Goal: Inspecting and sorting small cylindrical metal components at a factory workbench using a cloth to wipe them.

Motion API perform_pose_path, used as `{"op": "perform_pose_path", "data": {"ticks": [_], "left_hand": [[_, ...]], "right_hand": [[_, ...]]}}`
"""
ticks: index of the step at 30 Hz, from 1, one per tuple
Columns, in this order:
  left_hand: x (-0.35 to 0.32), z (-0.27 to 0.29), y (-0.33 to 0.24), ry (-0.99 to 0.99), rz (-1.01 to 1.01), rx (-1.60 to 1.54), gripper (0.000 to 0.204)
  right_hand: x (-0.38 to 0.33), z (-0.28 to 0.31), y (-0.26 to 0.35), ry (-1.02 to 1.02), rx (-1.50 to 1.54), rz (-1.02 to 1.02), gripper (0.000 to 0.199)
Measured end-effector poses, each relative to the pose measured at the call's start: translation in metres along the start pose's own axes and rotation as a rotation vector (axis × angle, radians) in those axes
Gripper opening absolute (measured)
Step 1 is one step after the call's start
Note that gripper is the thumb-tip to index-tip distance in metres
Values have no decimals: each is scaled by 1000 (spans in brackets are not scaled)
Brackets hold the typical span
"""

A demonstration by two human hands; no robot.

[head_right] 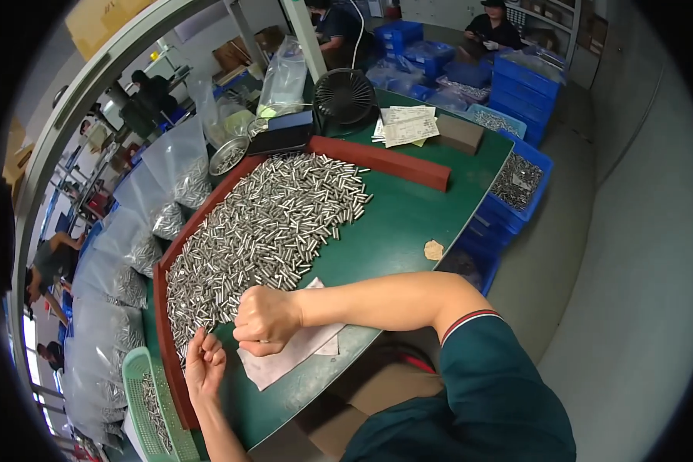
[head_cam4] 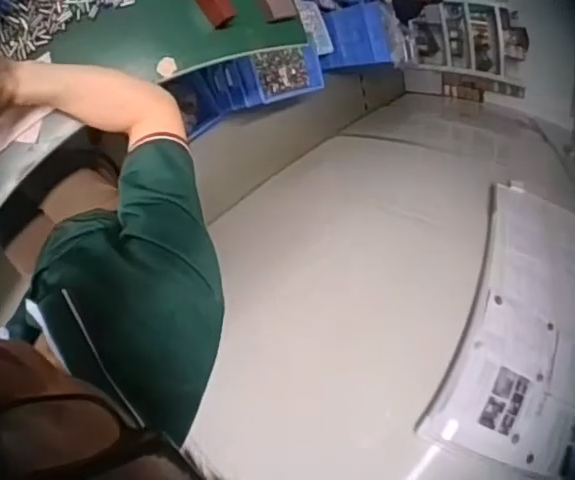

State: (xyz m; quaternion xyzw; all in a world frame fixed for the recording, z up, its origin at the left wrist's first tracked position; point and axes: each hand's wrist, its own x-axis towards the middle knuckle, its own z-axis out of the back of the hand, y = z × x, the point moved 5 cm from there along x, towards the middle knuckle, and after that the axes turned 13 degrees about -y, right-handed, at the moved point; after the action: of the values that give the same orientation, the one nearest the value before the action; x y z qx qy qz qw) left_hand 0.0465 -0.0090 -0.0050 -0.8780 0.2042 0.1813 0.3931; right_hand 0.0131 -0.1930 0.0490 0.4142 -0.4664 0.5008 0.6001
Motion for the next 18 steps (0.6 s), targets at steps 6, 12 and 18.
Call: {"op": "perform_pose_path", "data": {"ticks": [6,12,18], "left_hand": [[-3,3,-4,-32,-44,40,17],[11,-9,9,140,25,135,21],[4,7,-7,77,-38,12,17]], "right_hand": [[2,-9,-7,30,28,-44,24],[10,6,-13,144,-67,-19,25],[18,-1,-18,142,-95,13,22]]}}
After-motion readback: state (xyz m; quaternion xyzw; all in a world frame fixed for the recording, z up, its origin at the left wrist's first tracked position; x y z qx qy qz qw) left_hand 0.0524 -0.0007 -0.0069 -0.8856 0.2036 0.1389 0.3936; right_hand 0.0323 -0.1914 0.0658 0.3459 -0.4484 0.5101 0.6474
